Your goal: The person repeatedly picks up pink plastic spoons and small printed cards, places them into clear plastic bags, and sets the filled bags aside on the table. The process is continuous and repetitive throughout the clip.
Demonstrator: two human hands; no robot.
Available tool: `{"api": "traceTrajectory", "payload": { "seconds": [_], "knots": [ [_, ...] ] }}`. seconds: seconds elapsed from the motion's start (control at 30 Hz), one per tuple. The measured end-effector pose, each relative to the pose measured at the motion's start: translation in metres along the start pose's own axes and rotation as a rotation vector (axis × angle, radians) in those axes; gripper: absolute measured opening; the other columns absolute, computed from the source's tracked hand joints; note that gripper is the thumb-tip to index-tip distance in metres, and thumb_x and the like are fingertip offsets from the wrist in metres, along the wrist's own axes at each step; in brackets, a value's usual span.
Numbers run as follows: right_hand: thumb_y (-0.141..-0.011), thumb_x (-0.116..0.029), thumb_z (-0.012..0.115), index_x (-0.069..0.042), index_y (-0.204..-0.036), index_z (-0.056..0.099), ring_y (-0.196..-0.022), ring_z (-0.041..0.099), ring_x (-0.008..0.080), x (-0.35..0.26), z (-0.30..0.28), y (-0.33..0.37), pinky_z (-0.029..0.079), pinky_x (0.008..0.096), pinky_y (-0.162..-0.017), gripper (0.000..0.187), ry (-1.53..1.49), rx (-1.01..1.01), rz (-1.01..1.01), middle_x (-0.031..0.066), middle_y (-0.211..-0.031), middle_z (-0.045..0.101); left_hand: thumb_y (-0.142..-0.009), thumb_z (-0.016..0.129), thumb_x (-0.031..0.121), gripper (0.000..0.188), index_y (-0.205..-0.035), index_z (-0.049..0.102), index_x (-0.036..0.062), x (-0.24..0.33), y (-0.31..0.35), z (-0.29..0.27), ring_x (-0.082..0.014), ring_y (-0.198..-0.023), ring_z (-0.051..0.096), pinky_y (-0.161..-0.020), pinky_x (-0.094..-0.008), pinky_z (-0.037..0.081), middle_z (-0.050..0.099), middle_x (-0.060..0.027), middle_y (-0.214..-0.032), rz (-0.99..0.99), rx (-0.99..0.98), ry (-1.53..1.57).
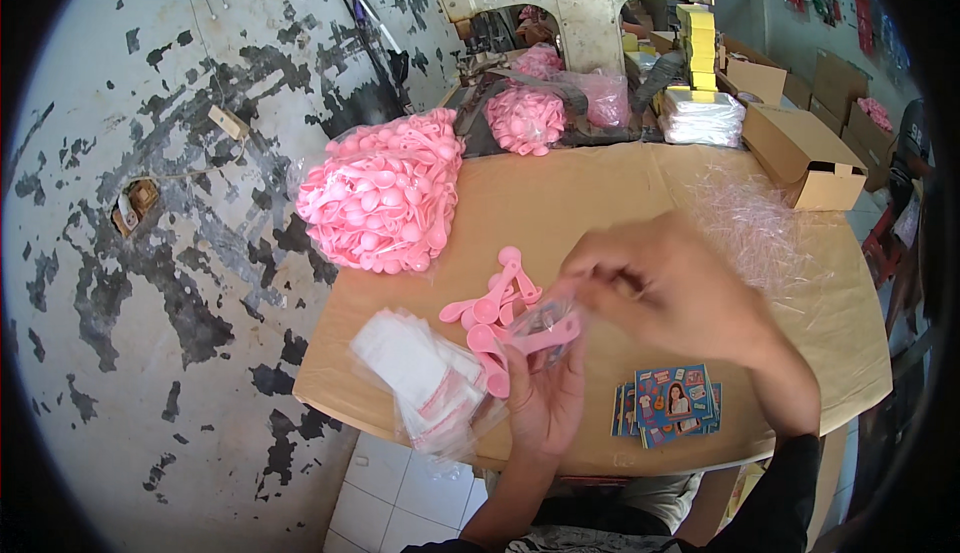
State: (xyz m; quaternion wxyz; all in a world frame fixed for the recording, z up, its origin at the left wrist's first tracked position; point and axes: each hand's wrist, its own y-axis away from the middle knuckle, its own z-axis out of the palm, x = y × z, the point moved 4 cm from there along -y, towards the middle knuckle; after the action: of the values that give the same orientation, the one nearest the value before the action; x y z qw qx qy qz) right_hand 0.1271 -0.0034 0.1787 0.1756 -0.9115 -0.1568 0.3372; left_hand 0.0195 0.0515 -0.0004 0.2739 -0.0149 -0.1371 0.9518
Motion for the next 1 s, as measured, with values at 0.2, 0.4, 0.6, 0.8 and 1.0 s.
{"api": "traceTrajectory", "payload": {
  "seconds": [0.2,0.4,0.6,0.8,1.0],
  "knots": [
    [-0.086,-0.015,0.064,-0.002,-0.083,0.065,-0.057,0.063,0.0301,0.02,-0.025,0.011,0.048,0.0365,-0.057,0.014,0.13,0.124,0.052,0.0138,-0.065,0.064,-0.09,0.064,0.013,0.083,-0.151,0.008,0.0079,0.011,0.002,0.02,-0.0305,-0.134,0.034,-0.097,-0.0376,0.049,0.03,-0.0152,-0.148,0.233,-0.012,-0.983],
    [-0.088,-0.018,0.063,0.0,-0.089,0.064,-0.065,0.064,0.0288,0.023,-0.005,0.004,0.049,0.0364,-0.061,0.018,-0.137,-0.085,0.113,0.0139,-0.072,0.065,-0.086,0.068,0.008,0.06,-0.137,0.039,-0.0034,-0.008,0.003,0.028,-0.0177,-0.118,0.048,-0.098,-0.0324,0.039,0.049,-0.0137,-0.131,0.081,-0.103,-1.543],
    [-0.085,-0.018,0.07,-0.001,-0.101,0.065,-0.075,0.062,0.0121,0.063,-0.004,0.011,0.05,0.0283,-0.068,0.024,-0.341,0.064,0.068,0.0076,-0.089,0.067,-0.099,0.05,0.01,0.028,-0.122,0.054,-0.0046,0.006,-0.002,0.041,-0.0101,-0.105,0.054,-0.09,-0.0247,0.043,0.062,-0.008,-0.112,-0.213,-0.102,-1.301],
    [-0.085,-0.008,0.069,-0.006,-0.095,0.068,-0.073,0.06,0.0085,0.081,0.015,0.009,0.046,0.0243,-0.064,0.01,-0.338,-0.065,0.14,0.0002,-0.085,0.067,-0.102,0.041,0.012,0.032,-0.129,0.046,-0.0048,0.015,-0.009,0.051,-0.0137,-0.099,0.061,-0.083,-0.0244,0.049,0.062,-0.0093,-0.111,-0.186,-0.031,-1.2],
    [-0.076,-0.012,0.071,-0.006,-0.088,0.069,-0.079,0.06,0.0247,0.055,0.011,0.008,0.052,0.0347,-0.07,0.013,0.231,0.217,-0.35,0.0065,-0.084,0.063,-0.102,0.042,0.015,0.034,-0.13,0.048,-0.004,0.019,-0.014,0.05,-0.0114,-0.083,0.066,-0.066,-0.023,0.052,0.062,-0.006,-0.099,0.02,0.032,-1.437]
  ]
}}
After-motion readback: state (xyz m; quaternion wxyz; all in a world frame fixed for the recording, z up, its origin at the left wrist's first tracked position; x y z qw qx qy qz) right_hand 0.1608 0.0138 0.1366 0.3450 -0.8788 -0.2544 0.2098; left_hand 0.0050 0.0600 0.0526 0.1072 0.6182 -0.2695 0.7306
